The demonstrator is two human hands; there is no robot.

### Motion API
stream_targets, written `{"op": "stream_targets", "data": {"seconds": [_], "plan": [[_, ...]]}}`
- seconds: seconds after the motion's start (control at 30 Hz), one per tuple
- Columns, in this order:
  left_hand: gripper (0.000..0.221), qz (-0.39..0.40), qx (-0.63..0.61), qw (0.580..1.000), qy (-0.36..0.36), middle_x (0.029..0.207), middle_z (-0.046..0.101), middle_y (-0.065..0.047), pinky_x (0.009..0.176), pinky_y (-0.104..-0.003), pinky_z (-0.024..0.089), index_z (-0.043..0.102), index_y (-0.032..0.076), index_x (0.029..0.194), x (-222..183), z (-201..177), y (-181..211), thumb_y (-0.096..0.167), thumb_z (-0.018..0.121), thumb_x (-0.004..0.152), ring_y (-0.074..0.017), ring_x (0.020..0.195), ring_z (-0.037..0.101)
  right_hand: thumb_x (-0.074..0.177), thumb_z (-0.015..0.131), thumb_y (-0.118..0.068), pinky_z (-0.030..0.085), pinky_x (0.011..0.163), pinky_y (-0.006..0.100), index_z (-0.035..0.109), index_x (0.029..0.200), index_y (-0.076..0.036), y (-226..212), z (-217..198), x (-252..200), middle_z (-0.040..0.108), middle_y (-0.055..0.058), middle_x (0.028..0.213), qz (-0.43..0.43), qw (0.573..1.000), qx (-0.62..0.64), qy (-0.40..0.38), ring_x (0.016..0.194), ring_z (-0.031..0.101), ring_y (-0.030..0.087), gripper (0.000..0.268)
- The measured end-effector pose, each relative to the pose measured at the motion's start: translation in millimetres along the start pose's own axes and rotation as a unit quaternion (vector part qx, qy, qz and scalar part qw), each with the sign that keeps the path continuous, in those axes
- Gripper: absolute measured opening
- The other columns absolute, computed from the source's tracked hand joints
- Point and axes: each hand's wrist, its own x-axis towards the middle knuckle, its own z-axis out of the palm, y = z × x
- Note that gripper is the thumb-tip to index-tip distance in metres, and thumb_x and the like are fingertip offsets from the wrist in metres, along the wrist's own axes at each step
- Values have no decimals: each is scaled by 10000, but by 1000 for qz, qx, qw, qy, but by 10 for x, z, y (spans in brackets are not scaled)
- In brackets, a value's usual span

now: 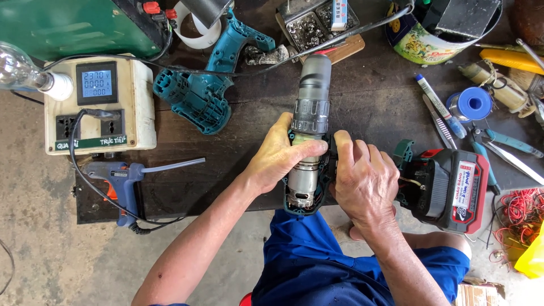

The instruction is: Applying hot glue to internal wiring and reassembling the housing of a cordless power drill on a repair bench.

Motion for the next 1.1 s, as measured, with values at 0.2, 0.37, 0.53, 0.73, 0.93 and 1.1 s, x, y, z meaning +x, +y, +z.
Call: {"op": "stream_targets", "data": {"seconds": [0.2,0.37,0.53,0.73,0.93,1.1], "plan": [[579,-2,4,1000,-1,936,623,-131,871,-461,612,529,-14,1142,2,-14,3,149,902,730,-206,936,669,952,585,-127,553,699,368,603,1219,-161,25,73,-37,585,45,786,-2,1000,-7,0,732,669,264,270],[581,-9,10,1000,-1,938,626,-134,872,-462,612,534,-12,1144,0,-3,17,153,907,730,-217,940,678,968,563,-127,549,678,351,609,1181,-167,33,94,-40,568,33,765,-7,1000,-19,6,703,662,251,221],[591,-14,5,1000,5,941,637,-142,863,-457,612,531,-16,1153,2,-11,15,153,907,729,-217,935,676,970,545,-151,536,655,350,598,1160,-166,43,102,-41,545,25,759,-19,999,-26,26,694,649,248,198],[579,19,30,999,13,921,638,-124,804,-421,607,593,14,1149,37,-21,-74,173,906,689,-201,891,651,901,536,-148,553,634,357,617,1083,-189,21,-61,67,545,7,753,-19,999,-5,43,666,645,228,203],[541,8,63,998,22,945,653,-131,804,-403,596,608,19,1175,18,46,43,124,874,716,-199,891,635,884,504,-113,536,646,348,602,1073,-190,32,33,32,531,17,784,5,998,23,61,677,621,230,227],[544,-1,80,997,16,924,637,-134,783,-431,618,591,14,1187,-11,99,94,131,866,732,-216,863,648,912,504,-87,524,619,371,600,1091,-162,33,109,-22,524,44,740,9,998,31,54,645,617,267,216]]}}
